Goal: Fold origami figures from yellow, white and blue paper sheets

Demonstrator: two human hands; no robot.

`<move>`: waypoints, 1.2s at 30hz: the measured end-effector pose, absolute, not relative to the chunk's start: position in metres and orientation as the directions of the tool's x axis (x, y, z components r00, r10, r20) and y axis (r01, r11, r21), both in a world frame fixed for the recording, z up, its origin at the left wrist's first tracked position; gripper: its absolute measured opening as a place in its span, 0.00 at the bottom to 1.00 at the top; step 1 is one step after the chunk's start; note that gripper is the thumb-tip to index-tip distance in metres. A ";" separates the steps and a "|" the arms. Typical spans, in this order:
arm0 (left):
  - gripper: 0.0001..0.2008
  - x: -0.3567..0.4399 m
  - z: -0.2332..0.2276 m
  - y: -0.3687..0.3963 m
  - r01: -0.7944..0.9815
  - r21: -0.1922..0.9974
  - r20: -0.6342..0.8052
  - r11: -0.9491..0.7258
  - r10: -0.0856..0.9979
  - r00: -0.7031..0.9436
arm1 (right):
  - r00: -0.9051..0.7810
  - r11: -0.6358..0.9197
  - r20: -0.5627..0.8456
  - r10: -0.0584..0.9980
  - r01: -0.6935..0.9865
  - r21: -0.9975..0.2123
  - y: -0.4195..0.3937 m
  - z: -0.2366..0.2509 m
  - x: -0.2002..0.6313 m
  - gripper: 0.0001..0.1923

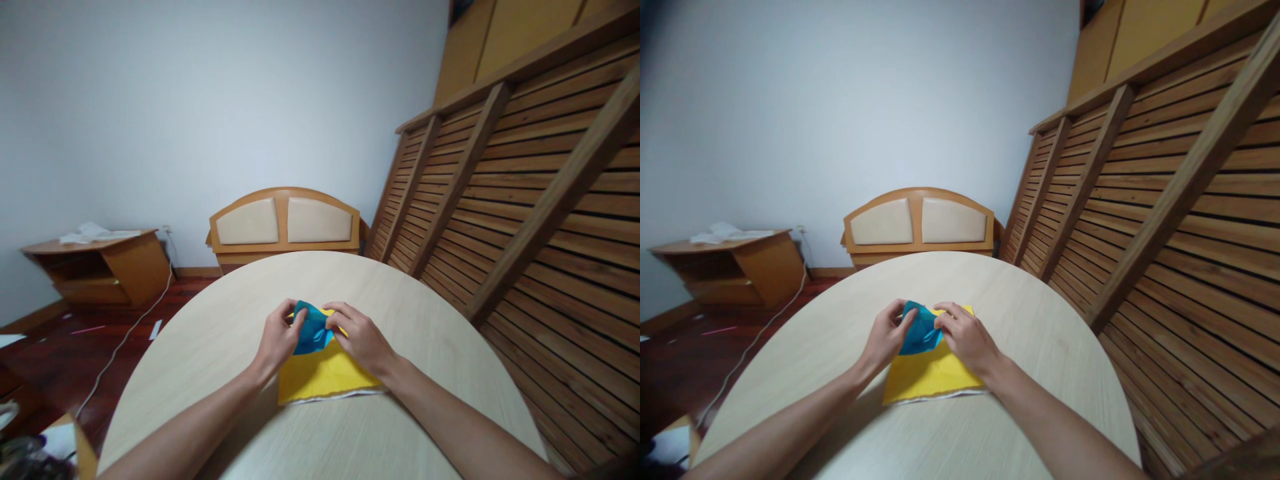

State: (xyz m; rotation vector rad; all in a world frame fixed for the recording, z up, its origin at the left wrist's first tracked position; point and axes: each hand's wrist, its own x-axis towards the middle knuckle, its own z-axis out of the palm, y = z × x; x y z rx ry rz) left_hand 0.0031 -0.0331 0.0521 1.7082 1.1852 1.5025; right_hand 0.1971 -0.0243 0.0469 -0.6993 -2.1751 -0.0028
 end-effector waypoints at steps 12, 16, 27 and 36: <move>0.17 -0.005 0.040 -0.018 0.227 0.917 0.361 -0.327 0.923 -0.131 | -0.556 0.863 0.774 0.301 0.504 0.027 -0.026 0.051 0.198 0.05; 0.18 -0.005 0.040 -0.017 0.189 0.927 0.349 -0.324 0.929 -0.125 | -0.543 0.855 0.777 0.319 0.519 0.011 -0.025 0.050 0.197 0.08; 0.17 -0.004 0.037 -0.016 0.208 0.919 0.361 -0.334 0.926 -0.112 | -0.601 0.864 0.726 0.335 0.503 0.017 -0.026 0.053 0.200 0.03; 0.18 -0.002 0.036 -0.017 0.199 0.924 0.347 -0.326 0.934 -0.081 | -0.705 0.828 0.580 0.409 0.553 0.089 -0.027 0.058 0.202 0.02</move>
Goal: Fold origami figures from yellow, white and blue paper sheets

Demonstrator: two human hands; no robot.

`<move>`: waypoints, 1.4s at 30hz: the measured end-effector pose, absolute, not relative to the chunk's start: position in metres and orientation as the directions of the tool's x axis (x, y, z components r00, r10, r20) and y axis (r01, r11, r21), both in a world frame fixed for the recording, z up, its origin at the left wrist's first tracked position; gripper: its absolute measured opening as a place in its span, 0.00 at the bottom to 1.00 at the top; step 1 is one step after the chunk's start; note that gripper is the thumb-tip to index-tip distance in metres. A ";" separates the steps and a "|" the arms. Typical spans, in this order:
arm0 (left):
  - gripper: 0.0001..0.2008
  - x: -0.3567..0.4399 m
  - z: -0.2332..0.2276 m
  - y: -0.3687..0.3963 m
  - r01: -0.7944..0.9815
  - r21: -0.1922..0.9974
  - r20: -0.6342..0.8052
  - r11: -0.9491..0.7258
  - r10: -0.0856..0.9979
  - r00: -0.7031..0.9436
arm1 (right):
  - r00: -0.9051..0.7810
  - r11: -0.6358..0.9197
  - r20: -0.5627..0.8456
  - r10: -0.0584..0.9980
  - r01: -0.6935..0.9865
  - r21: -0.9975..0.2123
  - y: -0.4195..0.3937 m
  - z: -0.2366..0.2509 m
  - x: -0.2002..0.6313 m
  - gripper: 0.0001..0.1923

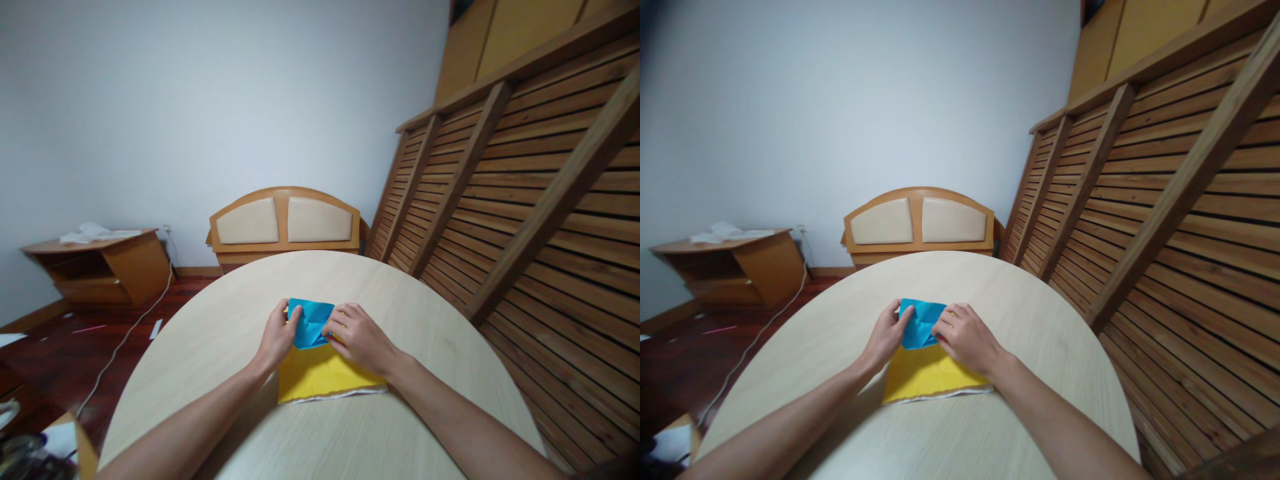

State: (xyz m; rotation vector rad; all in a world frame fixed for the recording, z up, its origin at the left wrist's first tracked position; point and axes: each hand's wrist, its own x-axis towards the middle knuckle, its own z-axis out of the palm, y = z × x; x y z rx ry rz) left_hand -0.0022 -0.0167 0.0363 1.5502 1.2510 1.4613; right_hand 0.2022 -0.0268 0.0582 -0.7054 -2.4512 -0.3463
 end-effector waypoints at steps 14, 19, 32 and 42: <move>0.15 -0.001 0.033 -0.019 0.339 0.875 0.391 -0.347 0.918 -0.071 | -0.672 0.795 0.655 0.345 0.580 0.177 -0.020 0.049 0.202 0.04; 0.16 -0.002 0.036 -0.019 0.314 0.895 0.357 -0.316 0.931 -0.081 | -0.612 0.818 0.741 0.278 0.555 0.152 -0.023 0.051 0.204 0.07; 0.20 0.001 0.047 -0.028 0.203 0.939 0.307 -0.277 0.943 -0.132 | -0.075 0.818 0.879 0.471 0.411 -0.403 -0.026 0.042 0.196 0.05; 0.11 0.000 0.044 -0.034 0.477 0.783 0.498 -0.398 0.862 -0.099 | 0.160 0.691 0.717 0.679 0.192 -0.697 -0.021 0.046 0.193 0.06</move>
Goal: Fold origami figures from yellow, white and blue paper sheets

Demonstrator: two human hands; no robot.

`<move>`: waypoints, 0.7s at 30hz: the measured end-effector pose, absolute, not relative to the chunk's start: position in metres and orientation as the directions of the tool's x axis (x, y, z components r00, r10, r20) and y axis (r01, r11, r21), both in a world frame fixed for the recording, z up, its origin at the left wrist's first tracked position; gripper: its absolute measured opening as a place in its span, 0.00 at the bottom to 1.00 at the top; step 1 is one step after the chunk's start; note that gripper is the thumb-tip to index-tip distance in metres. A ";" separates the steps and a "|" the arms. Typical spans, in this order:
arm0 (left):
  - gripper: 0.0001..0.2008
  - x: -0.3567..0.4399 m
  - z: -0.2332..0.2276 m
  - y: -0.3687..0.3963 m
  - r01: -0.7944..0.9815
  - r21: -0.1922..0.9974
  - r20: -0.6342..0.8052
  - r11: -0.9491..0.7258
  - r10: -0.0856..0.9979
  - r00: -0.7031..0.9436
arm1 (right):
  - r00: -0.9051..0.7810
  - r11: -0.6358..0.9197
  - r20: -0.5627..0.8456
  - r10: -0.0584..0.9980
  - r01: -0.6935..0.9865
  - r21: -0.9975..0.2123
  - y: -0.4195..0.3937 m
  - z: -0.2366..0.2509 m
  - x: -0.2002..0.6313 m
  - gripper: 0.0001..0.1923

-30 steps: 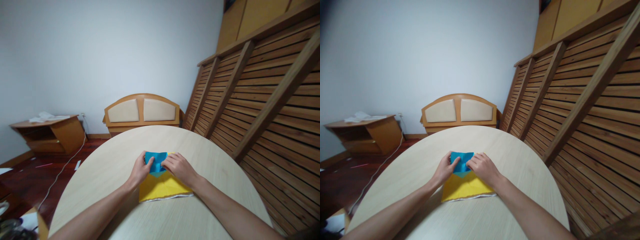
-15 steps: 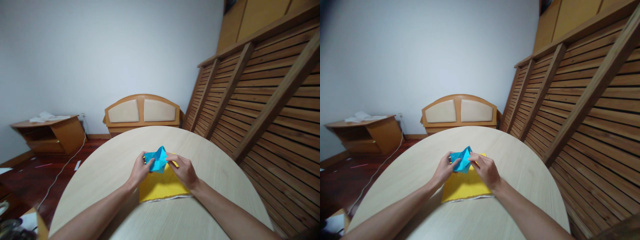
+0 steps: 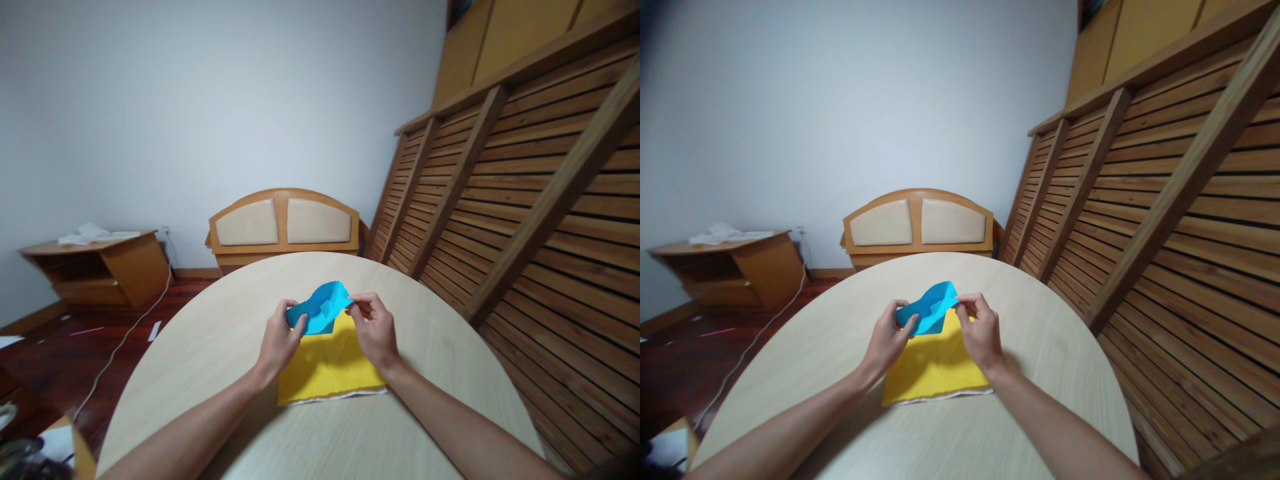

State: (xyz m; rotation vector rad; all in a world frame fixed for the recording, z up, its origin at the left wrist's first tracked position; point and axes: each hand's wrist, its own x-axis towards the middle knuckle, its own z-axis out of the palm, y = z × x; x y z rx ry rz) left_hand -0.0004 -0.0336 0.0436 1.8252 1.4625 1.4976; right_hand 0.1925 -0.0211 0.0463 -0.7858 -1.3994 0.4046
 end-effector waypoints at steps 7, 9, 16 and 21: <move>0.26 -0.006 0.044 -0.035 0.523 0.662 0.610 -0.537 0.791 0.040 | -0.058 0.756 0.760 0.647 0.182 -0.629 -0.021 0.046 0.197 0.05; 0.28 -0.007 0.045 -0.036 0.558 0.623 0.617 -0.548 0.783 0.079 | -0.167 0.771 0.756 0.633 0.223 -0.596 -0.022 0.046 0.199 0.04; 0.19 -0.005 0.043 -0.033 0.485 0.748 0.471 -0.453 0.877 0.093 | -0.290 0.744 0.689 0.664 0.166 -0.647 -0.028 0.041 0.190 0.04; 0.07 -0.005 0.044 -0.030 0.435 0.764 0.498 -0.476 0.864 0.070 | -0.331 0.725 0.656 0.678 0.156 -0.671 -0.037 0.041 0.181 0.23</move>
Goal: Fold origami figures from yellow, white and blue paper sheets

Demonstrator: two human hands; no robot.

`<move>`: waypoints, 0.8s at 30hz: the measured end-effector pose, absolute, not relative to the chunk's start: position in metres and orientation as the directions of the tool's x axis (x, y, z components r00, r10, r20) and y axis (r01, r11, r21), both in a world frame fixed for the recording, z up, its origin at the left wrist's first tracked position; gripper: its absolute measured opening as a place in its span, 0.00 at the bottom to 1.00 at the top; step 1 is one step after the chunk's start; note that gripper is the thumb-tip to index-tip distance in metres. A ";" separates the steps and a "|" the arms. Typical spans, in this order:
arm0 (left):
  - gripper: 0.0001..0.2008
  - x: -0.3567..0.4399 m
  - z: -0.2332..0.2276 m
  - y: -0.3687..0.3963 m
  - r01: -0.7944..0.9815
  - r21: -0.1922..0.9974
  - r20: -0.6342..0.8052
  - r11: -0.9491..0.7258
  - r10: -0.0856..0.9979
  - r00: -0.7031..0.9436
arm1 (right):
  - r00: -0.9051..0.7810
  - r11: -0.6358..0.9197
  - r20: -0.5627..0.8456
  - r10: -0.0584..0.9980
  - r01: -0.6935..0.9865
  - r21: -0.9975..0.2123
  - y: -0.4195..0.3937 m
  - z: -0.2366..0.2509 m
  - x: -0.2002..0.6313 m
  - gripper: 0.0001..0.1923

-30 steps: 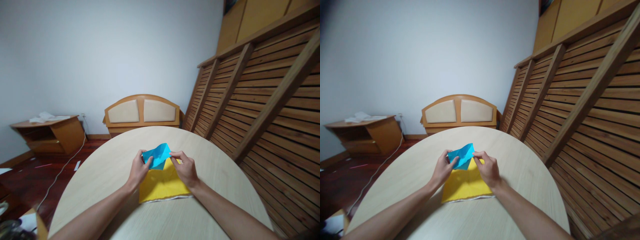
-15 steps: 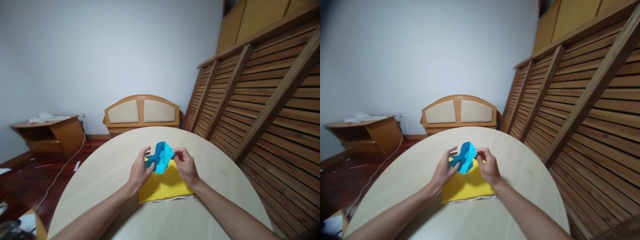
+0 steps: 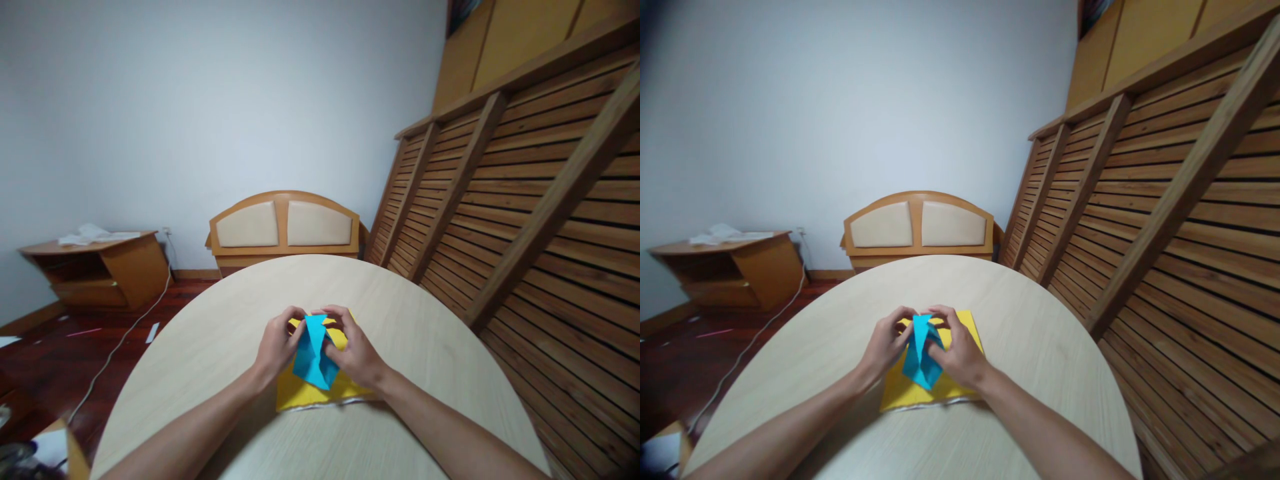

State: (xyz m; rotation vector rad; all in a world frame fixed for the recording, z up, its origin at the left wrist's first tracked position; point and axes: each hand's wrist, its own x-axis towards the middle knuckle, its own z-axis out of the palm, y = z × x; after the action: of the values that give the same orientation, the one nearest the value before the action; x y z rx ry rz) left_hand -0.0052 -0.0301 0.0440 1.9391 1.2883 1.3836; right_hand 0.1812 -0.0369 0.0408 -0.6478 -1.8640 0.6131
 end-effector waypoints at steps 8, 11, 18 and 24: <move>0.03 -0.004 0.044 -0.026 0.268 0.802 0.551 -0.534 0.834 0.012 | -0.334 0.694 0.617 0.713 0.209 -0.689 -0.038 0.047 0.180 0.17; 0.02 -0.003 0.044 -0.028 0.291 0.779 0.577 -0.556 0.816 0.014 | -0.275 0.674 0.619 0.735 0.207 -0.709 -0.037 0.052 0.181 0.09; 0.20 -0.006 0.042 -0.036 0.443 0.464 0.790 -0.767 0.585 0.186 | -0.224 0.600 0.560 0.797 0.192 -0.777 -0.041 0.056 0.181 0.08; 0.17 -0.009 0.041 -0.035 0.483 0.231 0.879 -0.845 0.394 0.268 | -0.222 0.513 0.486 0.845 0.082 -0.855 -0.038 0.051 0.179 0.09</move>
State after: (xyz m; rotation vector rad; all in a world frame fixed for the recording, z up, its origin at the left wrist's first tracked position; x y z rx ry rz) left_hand -0.0092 -0.0350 0.0408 2.5666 0.8897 1.7376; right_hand 0.1789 -0.0375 0.0506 -0.8005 -1.6555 0.8675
